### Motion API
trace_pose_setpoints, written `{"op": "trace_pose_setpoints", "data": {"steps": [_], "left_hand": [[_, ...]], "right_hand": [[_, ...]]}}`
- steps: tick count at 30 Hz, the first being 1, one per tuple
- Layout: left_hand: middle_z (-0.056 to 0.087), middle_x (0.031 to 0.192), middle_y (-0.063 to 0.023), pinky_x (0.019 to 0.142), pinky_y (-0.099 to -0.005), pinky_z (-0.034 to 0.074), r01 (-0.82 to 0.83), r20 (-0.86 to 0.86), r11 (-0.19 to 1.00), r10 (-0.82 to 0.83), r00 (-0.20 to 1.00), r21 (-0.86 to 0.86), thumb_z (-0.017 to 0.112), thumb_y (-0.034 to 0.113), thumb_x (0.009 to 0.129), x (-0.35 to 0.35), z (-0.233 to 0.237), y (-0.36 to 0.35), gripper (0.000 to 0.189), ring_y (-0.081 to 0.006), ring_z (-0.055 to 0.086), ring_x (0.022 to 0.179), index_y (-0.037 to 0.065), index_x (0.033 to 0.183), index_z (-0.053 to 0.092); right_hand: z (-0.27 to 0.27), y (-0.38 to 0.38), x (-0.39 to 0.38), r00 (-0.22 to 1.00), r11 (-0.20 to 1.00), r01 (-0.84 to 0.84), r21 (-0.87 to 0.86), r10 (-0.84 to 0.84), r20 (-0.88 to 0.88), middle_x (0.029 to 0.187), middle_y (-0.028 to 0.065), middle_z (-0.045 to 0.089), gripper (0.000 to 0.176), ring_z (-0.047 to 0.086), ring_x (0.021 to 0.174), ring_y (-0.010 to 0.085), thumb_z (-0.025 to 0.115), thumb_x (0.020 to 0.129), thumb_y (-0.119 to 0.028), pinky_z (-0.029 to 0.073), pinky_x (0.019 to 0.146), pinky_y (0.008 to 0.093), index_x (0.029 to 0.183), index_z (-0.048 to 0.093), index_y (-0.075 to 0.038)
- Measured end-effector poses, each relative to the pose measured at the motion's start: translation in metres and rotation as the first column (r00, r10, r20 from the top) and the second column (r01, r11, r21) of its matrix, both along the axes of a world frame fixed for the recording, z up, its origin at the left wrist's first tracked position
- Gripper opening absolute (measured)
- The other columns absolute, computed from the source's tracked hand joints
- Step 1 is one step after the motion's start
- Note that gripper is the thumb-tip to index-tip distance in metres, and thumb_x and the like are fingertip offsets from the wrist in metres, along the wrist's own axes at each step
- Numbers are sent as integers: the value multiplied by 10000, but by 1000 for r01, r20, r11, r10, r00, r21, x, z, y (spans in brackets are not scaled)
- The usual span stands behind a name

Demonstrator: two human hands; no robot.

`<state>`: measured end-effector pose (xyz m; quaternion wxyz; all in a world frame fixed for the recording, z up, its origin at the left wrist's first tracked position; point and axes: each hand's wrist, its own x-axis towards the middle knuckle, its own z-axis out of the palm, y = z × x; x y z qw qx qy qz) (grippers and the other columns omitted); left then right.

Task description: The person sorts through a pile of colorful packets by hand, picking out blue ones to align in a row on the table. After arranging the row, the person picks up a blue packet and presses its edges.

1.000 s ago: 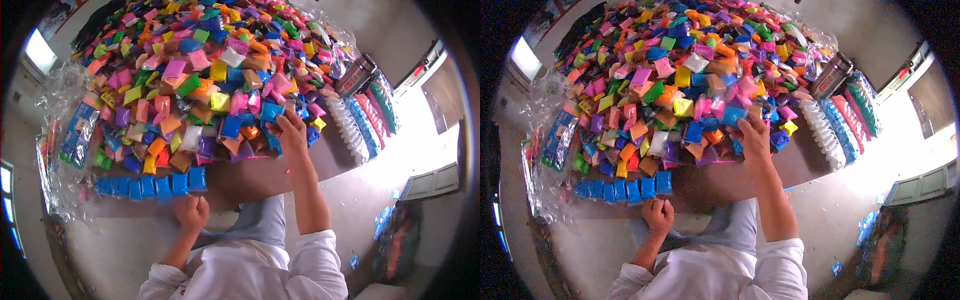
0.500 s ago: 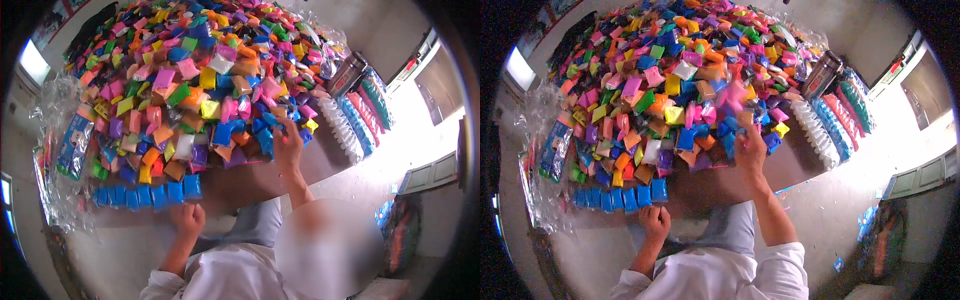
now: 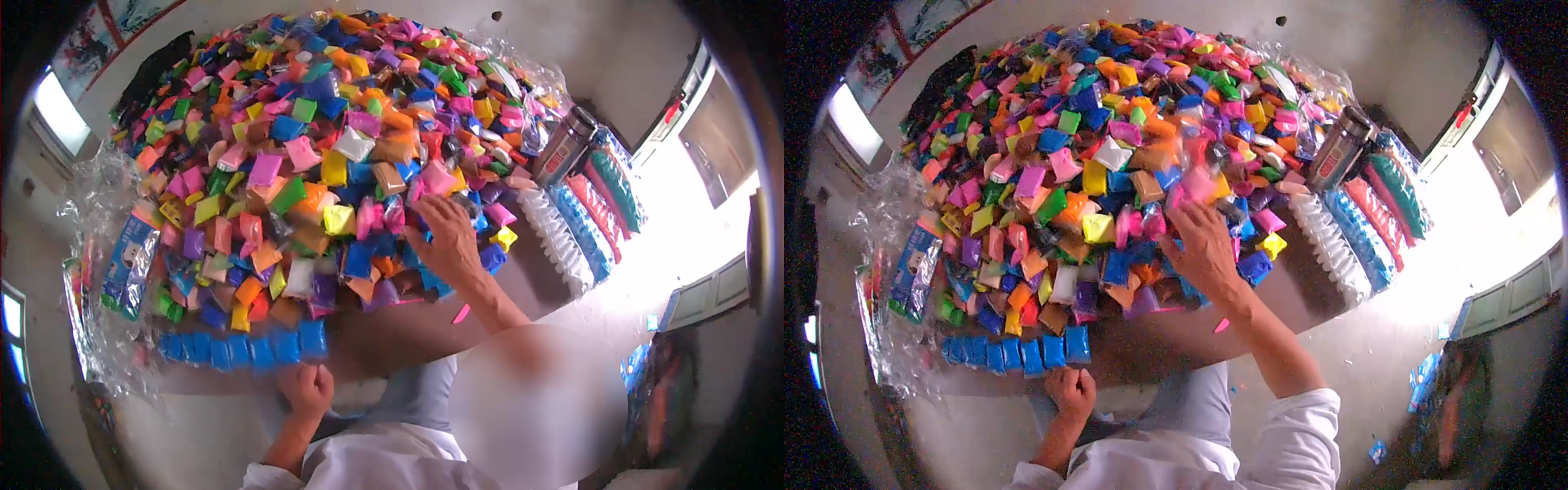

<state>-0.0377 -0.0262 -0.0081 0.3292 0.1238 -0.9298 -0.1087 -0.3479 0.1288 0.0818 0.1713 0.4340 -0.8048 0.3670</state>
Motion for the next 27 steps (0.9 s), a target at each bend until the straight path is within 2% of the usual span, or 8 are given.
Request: {"op": "trace_pose_setpoints", "data": {"steps": [2,3,7,12,14,18,22,27], "left_hand": [[477,631,-109,555,-452,336,-5,33,1000,5,999,12,609,111,771,1,0,0,233,-329,485,613,79,626,429],[477,631,-111,558,-452,340,-12,27,1000,12,1000,7,605,111,771,1,-2,0,228,-327,484,614,78,627,432],[468,626,-115,568,-449,349,-25,-3,1000,25,1000,-14,591,111,774,-3,0,3,208,-324,482,619,73,635,442],[441,603,-99,546,-436,343,-38,11,999,38,999,-22,590,101,766,-7,3,3,231,-310,466,589,85,619,412],[416,582,-82,520,-426,337,-41,-12,998,40,999,-45,594,86,758,-10,5,5,266,-295,450,552,99,599,381],[424,588,-84,521,-434,344,-69,9,996,69,998,-50,590,93,755,-7,2,5,264,-296,457,558,100,593,381],[432,599,-89,524,-437,350,-72,24,996,74,997,-51,592,100,752,-6,2,4,246,-301,466,568,101,603,395],[434,608,-93,532,-436,362,-66,20,996,67,998,-52,596,107,749,-6,2,5,226,-303,470,577,101,622,408]], "right_hand": [[13,-9,-20,980,996,33,-87,-50,-194,1118,153,576,442,526,1073,354,710,747,-208,418,914,446,1138,574,-51],[19,-16,-27,983,997,69,-20,-71,-171,1211,151,555,551,479,1197,346,729,743,-224,381,990,444,1232,533,-61],[37,-49,-58,991,998,-11,54,18,-132,1334,170,457,690,407,1267,374,731,698,-311,305,1043,495,1321,477,-158],[39,-73,-95,992,980,42,195,-17,-127,1339,145,454,687,369,1299,351,718,634,-385,260,1061,506,1263,552,-165],[44,-72,-104,969,937,175,301,-111,-220,1287,129,483,656,387,1280,325,727,619,-381,253,1066,492,1229,589,-183],[30,-60,-141,933,955,193,227,-108,-342,1185,105,529,586,433,1220,296,750,578,-308,283,1042,478,1139,628,-188],[14,-43,-180,946,961,239,137,-199,-256,1169,108,545,516,438,1219,307,744,579,-268,339,1010,456,1061,630,-120],[6,-27,-212,903,930,333,157,-267,-338,1226,123,529,595,441,1228,326,755,590,-295,355,1006,452,1142,609,-127]]}}
